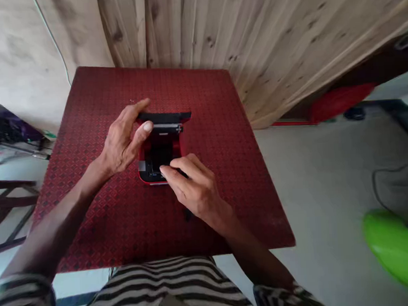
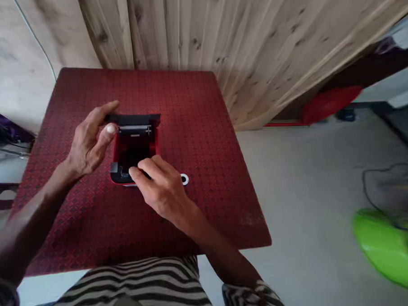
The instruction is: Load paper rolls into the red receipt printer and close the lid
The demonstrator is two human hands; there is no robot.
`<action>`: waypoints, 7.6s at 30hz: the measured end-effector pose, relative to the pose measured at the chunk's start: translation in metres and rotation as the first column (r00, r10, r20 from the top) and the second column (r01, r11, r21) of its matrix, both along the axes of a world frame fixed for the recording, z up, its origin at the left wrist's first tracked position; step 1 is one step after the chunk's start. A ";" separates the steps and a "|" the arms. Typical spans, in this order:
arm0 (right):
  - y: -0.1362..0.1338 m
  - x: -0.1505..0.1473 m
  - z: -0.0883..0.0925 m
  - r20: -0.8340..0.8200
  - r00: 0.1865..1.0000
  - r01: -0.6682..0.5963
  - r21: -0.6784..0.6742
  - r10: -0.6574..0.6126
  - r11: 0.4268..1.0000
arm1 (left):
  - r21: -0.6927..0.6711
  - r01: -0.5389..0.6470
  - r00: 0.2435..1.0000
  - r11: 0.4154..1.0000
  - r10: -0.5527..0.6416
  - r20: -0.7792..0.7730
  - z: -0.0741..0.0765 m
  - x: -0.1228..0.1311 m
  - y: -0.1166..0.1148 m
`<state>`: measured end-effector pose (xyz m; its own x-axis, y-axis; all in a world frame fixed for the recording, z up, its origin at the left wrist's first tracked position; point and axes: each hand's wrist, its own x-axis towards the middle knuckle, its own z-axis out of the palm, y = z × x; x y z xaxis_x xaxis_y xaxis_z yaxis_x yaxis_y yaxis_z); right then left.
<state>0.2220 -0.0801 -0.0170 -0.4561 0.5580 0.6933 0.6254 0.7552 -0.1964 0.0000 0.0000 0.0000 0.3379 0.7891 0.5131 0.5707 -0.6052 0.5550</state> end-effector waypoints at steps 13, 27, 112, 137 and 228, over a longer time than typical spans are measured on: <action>-0.010 -0.004 -0.016 0.021 0.997 0.067 0.055 -0.068 0.996 | 0.072 0.165 0.981 0.984 -0.155 -0.119 -0.047 -0.013 -0.055; -0.008 -0.001 -0.014 -0.007 0.999 0.037 0.036 -0.037 0.999 | 0.244 0.145 0.955 0.959 -0.071 -0.288 -0.051 -0.014 -0.051; 0.047 0.037 0.061 0.067 0.998 0.027 -0.484 0.006 0.875 | 0.212 -0.143 0.984 0.967 0.162 -0.076 -0.079 -0.009 -0.100; -0.024 0.127 -0.044 -0.206 0.912 -0.026 -0.892 -0.355 0.452 | 0.177 -0.125 0.991 0.976 0.131 -0.023 -0.075 -0.010 -0.097; -0.009 0.025 -0.010 -0.075 0.995 -0.078 -0.157 0.067 0.984 | 0.127 0.073 0.990 0.989 -0.056 -0.131 -0.054 -0.011 -0.065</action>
<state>0.2470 -0.0890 -0.0268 -0.4536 0.6310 0.6294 0.5504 0.7537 -0.3590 -0.0114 -0.0650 -0.0537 0.4551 0.6922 0.5601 0.5885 -0.7059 0.3942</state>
